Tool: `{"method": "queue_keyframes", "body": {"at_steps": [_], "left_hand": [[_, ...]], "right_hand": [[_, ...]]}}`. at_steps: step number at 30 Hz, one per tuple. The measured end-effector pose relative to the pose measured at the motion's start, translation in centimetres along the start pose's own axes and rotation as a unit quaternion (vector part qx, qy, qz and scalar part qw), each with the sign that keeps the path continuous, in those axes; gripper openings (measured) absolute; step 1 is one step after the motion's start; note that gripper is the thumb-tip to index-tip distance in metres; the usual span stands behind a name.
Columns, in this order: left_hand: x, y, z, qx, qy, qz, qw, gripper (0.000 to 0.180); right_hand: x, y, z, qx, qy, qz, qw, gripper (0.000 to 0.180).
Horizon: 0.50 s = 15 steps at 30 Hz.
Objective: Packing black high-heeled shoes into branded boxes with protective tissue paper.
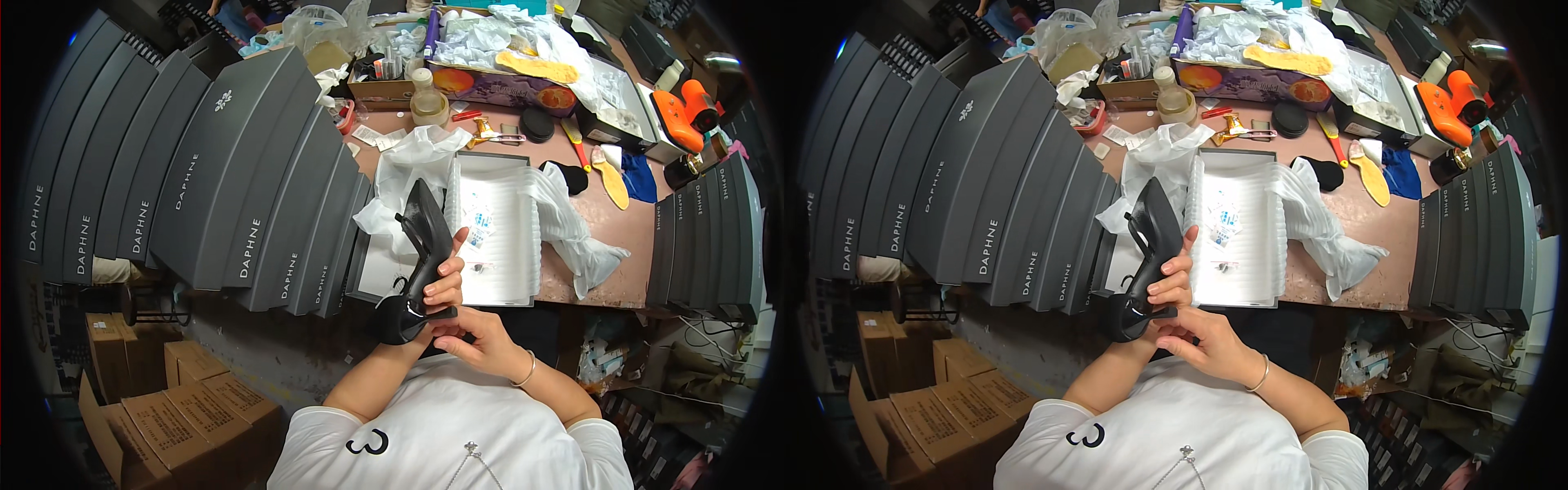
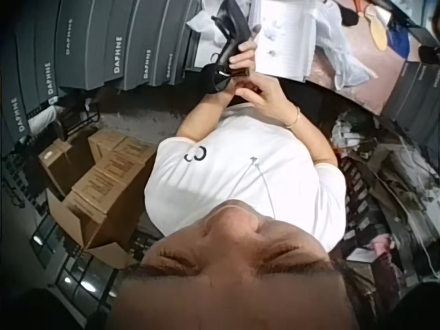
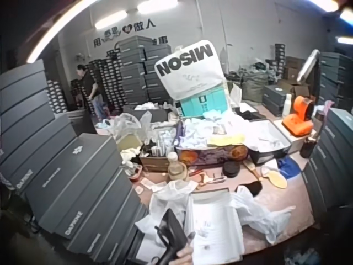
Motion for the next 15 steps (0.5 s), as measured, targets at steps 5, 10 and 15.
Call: {"method": "queue_keyframes", "body": {"at_steps": [5,10,15], "left_hand": [[-0.2,1.1,0.7,-0.041,-0.019,0.103,0.994,0.050],[-0.7,2.7,0.9,-0.029,-0.047,0.225,0.973,0.056],[-0.5,3.0,0.3,-0.092,-0.044,0.274,0.956,0.054]], "right_hand": [[0.2,0.1,-0.3,0.004,0.046,0.072,0.996,0.036],[2.0,0.6,-0.2,0.013,0.106,0.069,0.992,0.032],[2.7,2.4,-0.4,-0.044,0.159,0.149,0.975,0.025]]}}
Point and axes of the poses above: each hand's wrist, its own z-axis towards the middle knuckle, its own y-axis out of the palm, x = y × z, the point moved 9 cm from there along z, towards the middle knuckle, and after that the axes turned 7 degrees about -z, right-handed, at the moved point
